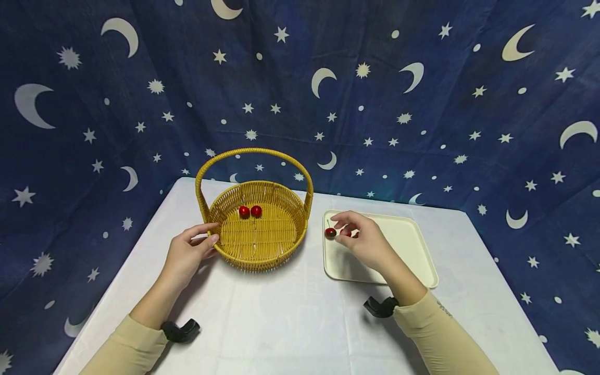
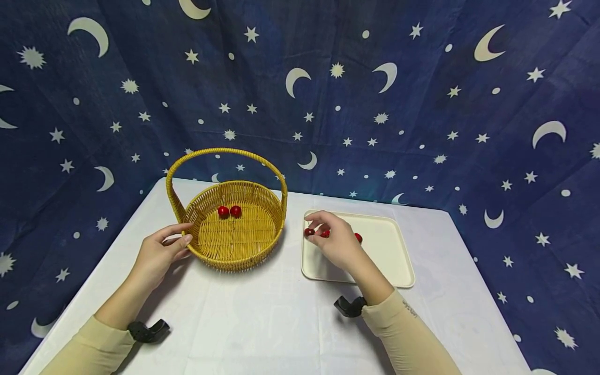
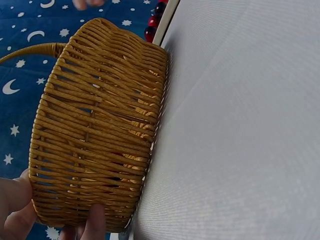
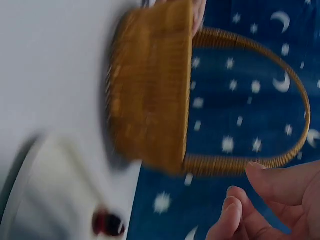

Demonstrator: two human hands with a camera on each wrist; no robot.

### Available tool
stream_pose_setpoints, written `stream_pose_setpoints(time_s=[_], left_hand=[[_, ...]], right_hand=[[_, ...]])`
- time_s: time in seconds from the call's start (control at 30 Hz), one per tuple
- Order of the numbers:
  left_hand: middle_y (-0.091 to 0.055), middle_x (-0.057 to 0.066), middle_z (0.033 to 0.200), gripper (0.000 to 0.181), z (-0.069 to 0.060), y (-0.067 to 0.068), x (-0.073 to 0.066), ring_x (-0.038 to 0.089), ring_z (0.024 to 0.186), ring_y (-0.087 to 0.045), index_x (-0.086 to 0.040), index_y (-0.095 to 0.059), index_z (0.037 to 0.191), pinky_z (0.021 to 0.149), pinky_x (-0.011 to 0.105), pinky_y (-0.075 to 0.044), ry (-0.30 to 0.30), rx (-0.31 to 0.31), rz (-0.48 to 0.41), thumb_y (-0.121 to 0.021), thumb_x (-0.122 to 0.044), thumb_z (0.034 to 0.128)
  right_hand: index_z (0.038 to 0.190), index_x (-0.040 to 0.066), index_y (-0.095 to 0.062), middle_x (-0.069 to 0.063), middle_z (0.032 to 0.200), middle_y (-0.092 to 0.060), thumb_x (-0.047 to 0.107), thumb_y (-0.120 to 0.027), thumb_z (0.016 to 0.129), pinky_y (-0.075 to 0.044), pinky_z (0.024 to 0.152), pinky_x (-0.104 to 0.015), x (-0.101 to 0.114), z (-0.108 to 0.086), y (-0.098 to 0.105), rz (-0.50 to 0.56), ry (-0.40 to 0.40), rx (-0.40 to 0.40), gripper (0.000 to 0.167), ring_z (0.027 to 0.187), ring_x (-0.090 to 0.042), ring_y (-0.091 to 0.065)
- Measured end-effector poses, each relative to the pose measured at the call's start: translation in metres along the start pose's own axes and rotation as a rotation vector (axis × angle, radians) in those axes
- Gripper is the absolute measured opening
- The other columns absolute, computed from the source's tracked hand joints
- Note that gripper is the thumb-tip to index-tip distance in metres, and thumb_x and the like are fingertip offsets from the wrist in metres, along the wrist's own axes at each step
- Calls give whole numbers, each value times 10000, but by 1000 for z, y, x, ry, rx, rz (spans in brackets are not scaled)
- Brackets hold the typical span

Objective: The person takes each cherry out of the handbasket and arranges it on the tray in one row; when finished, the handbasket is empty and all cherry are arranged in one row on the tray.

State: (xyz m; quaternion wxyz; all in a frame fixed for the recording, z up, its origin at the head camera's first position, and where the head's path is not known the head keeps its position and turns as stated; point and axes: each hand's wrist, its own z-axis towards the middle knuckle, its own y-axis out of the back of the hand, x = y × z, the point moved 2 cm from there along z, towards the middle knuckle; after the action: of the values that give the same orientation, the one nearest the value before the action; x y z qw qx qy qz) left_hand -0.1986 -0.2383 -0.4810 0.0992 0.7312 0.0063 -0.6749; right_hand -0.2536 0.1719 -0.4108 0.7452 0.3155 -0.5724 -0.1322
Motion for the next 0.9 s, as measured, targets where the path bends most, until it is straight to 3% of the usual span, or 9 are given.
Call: stream_pose_setpoints(time_s=[0.27,0.47,0.73,0.9], left_hand=[[-514,216,1548,467,2,1,1,35,1076,-732,10,-591,1503,925,282,-679,-5,2,12,-690,-124,1067],[-529,215,1536,463,2,1,2,34,1076,-732,4,-597,1501,919,277,-681,-4,2,5,-691,-123,1066],[-525,224,1528,476,2,0,1,23,1064,-735,16,-594,1499,911,284,-686,-6,4,-15,-704,-128,1059],[-525,214,1532,486,2,0,2,0,1051,-729,7,-593,1506,898,267,-687,2,3,-23,-710,-131,1055]], right_hand=[[1307,146,-724,-97,1207,-752,-19,-777,935,-621,869,-416,46,25,-51,96,81,125,410,975,-208,-685],[1350,150,-708,-69,1292,-743,-7,-765,963,-644,865,-341,63,59,-85,82,102,214,421,1029,-202,-682],[1416,127,-679,-145,1363,-718,4,-760,966,-612,782,-271,59,103,-119,28,62,272,473,1014,-222,-673],[1491,162,-641,-91,1486,-668,15,-757,968,-631,879,-331,51,125,-136,-55,36,314,555,1097,-262,-691]])
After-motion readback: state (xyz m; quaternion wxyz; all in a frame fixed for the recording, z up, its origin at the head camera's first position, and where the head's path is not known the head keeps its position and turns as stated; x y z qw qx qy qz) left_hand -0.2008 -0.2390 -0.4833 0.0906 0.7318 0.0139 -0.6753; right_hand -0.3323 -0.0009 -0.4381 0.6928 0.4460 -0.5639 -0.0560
